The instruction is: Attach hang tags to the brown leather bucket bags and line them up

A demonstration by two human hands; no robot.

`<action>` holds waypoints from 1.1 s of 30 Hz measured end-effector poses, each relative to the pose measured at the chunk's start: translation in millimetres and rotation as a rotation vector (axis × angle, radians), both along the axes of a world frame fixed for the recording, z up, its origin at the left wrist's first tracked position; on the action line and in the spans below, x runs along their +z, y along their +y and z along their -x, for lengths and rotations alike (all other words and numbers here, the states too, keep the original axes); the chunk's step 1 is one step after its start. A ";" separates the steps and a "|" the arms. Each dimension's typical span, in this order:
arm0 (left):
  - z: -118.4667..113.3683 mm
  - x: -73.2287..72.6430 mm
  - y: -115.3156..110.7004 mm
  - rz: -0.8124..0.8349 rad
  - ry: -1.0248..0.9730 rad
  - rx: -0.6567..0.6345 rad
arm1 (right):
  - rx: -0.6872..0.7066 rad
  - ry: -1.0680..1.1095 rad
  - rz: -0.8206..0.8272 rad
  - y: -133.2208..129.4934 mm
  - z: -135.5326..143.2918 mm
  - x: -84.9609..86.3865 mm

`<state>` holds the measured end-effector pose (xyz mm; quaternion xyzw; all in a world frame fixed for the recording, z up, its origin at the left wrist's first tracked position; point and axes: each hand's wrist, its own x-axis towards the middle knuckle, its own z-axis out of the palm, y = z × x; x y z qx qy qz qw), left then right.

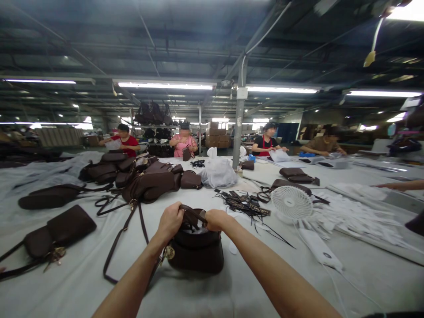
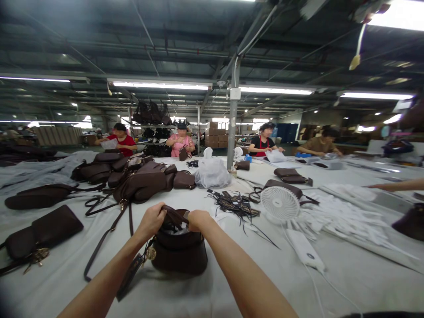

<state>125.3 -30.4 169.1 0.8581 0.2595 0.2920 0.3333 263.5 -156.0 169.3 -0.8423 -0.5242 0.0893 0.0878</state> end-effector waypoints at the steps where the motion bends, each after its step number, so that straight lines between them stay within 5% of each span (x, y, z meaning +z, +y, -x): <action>1: -0.3 -1.0 3.9 0.035 -0.007 -0.017 | 0.020 0.040 -0.030 -1.2 -0.3 -0.7; 8: 1.8 -6.0 20.9 0.379 -0.107 -0.193 | 0.165 0.373 -0.376 -40.8 -8.0 -7.3; 13: 1.3 -5.2 19.7 0.468 -0.198 -0.180 | 0.027 0.897 -0.532 -64.0 -22.4 -18.9; 16: 2.9 -5.1 11.5 0.481 -0.242 -0.142 | -0.040 0.911 -0.541 -71.4 -24.7 -31.1; 20: 9.5 -7.0 -16.0 0.170 -0.328 -0.010 | -0.027 0.850 -0.644 -76.1 -18.0 -43.5; 25: 2.8 -8.0 -50.1 -0.317 0.023 -0.219 | 0.036 0.724 -0.749 -75.7 -14.2 -48.6; 33: -23.0 2.5 -50.4 -0.324 0.410 -0.373 | -0.017 0.939 -0.898 -71.3 -15.2 -63.9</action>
